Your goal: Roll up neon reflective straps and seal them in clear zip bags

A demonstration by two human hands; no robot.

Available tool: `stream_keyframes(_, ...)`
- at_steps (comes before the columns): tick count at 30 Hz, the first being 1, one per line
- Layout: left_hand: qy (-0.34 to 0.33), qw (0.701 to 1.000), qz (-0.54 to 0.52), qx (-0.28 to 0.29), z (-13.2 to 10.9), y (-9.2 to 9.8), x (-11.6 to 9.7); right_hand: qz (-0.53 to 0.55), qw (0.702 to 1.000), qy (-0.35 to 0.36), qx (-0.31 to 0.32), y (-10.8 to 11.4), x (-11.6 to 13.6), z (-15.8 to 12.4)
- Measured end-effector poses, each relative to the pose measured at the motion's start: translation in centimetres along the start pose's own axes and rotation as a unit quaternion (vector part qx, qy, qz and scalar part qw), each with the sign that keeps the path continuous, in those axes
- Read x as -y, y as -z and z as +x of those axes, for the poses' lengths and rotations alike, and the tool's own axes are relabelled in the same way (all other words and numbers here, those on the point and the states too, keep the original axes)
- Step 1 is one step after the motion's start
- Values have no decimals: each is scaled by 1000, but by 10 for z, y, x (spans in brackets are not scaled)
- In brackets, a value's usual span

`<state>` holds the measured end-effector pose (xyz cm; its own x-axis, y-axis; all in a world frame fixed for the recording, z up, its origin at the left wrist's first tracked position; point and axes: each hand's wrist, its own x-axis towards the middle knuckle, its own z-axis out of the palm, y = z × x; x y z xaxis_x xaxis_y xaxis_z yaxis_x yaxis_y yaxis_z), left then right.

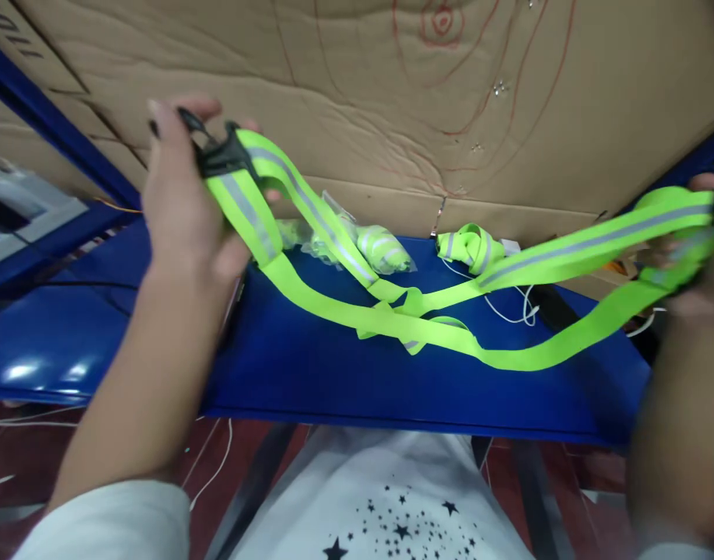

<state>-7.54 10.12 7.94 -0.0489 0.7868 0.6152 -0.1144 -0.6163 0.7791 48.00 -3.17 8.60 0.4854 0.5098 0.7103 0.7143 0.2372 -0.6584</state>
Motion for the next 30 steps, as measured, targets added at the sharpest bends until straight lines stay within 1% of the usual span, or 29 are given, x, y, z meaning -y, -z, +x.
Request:
stream_keyframes(1, 28, 999, 10, 10, -11, -11, 4, -1, 996, -77, -36, -15, 12, -10)
stream_keyframes(2, 25, 998, 52, 31, -23, -22, 8, -40, 994, -87, -48, -30, 25, -23)
stream_keyframes(3, 14, 990, 113, 78, -37, -33, 12, -96, 995, -22, -26, -45, 40, -37)
stream_keyframes(4, -15, 976, 177, 128, -52, -43, 15, -166, 983, 75, 38, -58, 55, -54)
stream_keyframes(5, -54, 950, 245, 186, -67, -53, 17, -221, 958, 155, 94, -70, 71, -71)
stream_keyframes(6, -98, 914, 308, 244, -84, -62, 18, -257, 933, 204, 147, -80, 86, -89)
stream_keyframes(7, -135, 880, 354, 287, -100, -71, 19, -284, 908, 231, 201, -88, 100, -107)
stream_keyframes(9, -158, 821, 423, 350, -129, -86, 18, -305, 862, 289, 283, -102, 122, -141)
stream_keyframes(10, -171, 793, 449, 374, -140, -92, 18, -304, 841, 315, 316, -107, 129, -155)
stream_keyframes(12, -183, 754, 493, 395, -154, -98, 17, -294, 822, 352, 338, -114, 135, -177)
stream_keyframes(13, -185, 742, 506, 398, -158, -99, 17, -291, 818, 360, 341, -116, 135, -184)
stream_keyframes(15, -181, 737, 523, 388, -158, -99, 18, -293, 819, 361, 336, -117, 131, -192)
stream_keyframes(20, -185, 751, 527, 351, -154, -95, 17, -311, 825, 340, 326, -117, 123, -196)
stream_keyframes(23, -185, 751, 526, 353, -154, -95, 15, -321, 820, 344, 326, -117, 125, -195)
stream_keyframes(27, -175, 748, 534, 353, -151, -95, 15, -338, 824, 344, 297, -116, 125, -191)
stream_keyframes(30, -169, 749, 533, 355, -149, -94, 15, -338, 823, 343, 301, -116, 124, -191)
